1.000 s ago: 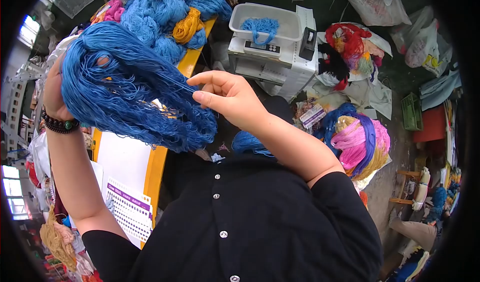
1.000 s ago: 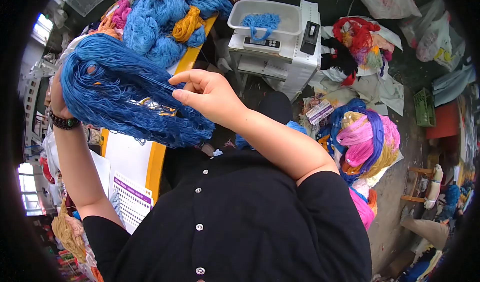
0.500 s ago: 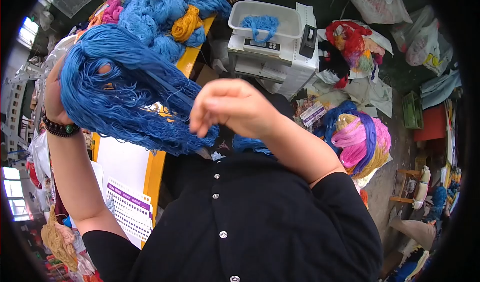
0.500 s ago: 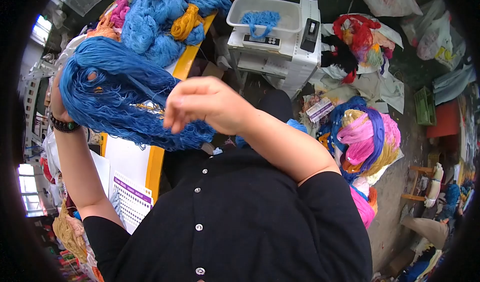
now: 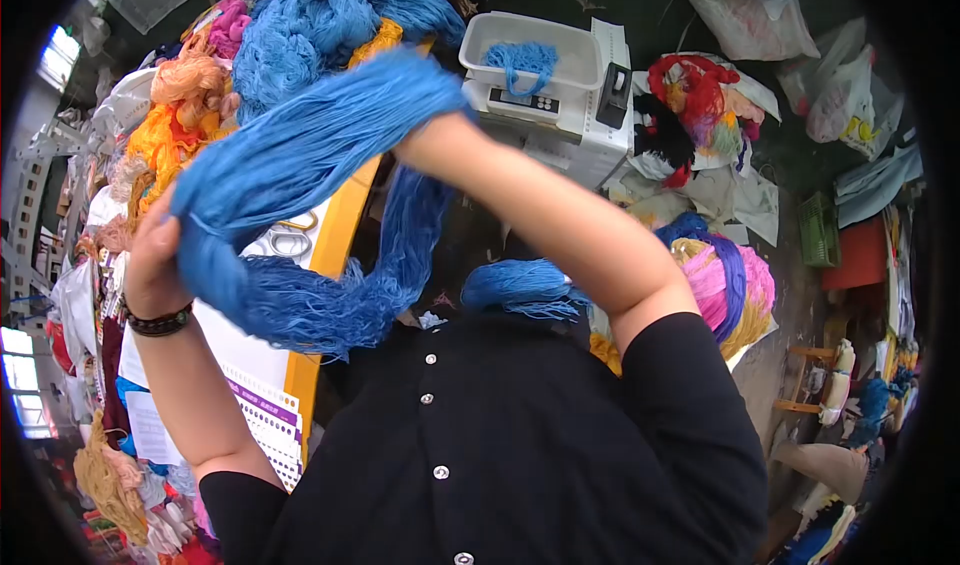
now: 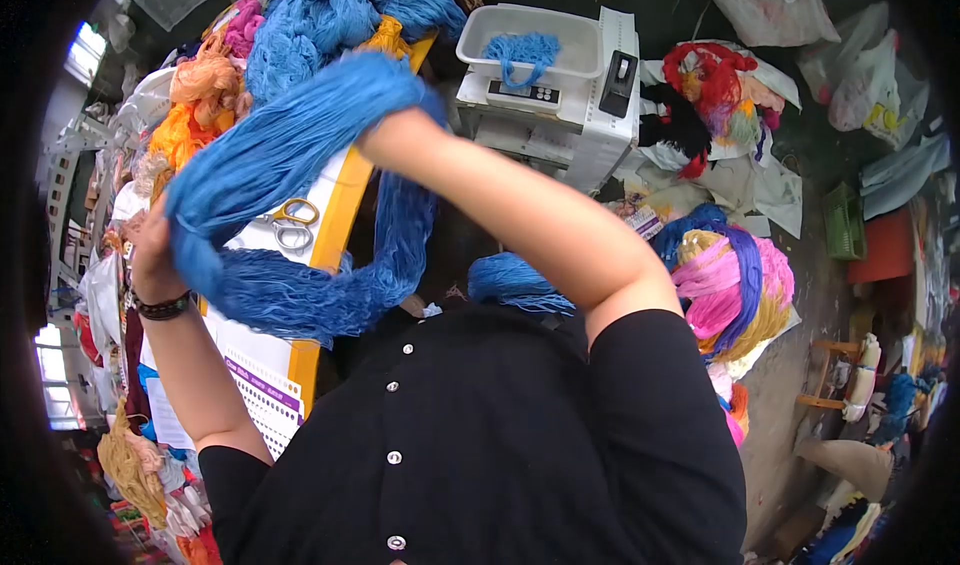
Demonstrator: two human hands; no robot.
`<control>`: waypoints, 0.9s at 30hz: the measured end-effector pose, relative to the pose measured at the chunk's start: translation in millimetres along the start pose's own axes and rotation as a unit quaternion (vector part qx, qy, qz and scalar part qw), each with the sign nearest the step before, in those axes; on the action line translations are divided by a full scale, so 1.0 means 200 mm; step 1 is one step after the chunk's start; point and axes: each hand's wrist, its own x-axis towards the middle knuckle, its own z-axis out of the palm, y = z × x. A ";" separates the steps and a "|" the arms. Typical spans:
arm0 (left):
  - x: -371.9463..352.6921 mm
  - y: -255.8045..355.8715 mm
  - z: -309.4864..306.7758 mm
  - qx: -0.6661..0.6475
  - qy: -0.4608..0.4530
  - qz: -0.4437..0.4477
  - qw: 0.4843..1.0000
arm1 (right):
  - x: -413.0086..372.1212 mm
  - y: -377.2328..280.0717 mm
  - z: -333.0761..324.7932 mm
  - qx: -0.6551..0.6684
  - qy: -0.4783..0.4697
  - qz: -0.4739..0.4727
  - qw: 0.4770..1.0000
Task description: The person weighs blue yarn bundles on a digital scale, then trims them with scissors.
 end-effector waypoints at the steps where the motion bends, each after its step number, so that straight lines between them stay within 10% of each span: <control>1: -0.03 -0.10 -0.09 -0.014 0.001 0.005 1.000 | -0.01 0.07 0.02 0.020 0.041 0.006 0.999; 3: -0.02 -0.21 -0.07 0.095 0.065 -0.093 0.989 | 0.07 0.08 -0.03 0.036 0.052 -0.037 0.997; 5: 0.00 -0.38 -0.02 0.225 0.095 -0.131 0.961 | 0.12 0.01 -0.11 0.040 -0.229 0.074 0.970; 6: 0.00 -0.48 -0.01 0.239 0.009 -0.115 0.964 | 0.28 -0.17 -0.29 -0.087 -0.458 0.143 0.873; 8: 0.05 -0.46 0.28 0.046 -0.147 -0.197 0.968 | 0.14 -0.11 -0.07 -0.078 -0.123 0.068 0.987; 11: 0.17 -0.54 0.58 0.098 -0.289 -0.152 0.940 | 0.13 -0.18 0.02 -0.121 -0.167 0.070 0.976; 14: 0.34 -0.69 0.73 -0.001 -0.147 -0.069 0.987 | 0.18 -0.31 -0.04 -0.121 -0.171 0.124 0.970; 15: 0.44 -0.84 0.67 0.335 -0.056 0.160 0.927 | 0.14 -0.30 0.02 -0.187 -0.075 0.086 0.976; 20: 0.55 -0.74 0.44 0.375 0.139 0.251 0.882 | 0.19 -0.15 -0.23 -0.274 -0.118 -0.021 0.954; 27: 0.67 -0.50 0.16 0.480 0.317 0.289 0.765 | 0.07 0.08 -0.25 -0.358 -0.143 0.105 0.917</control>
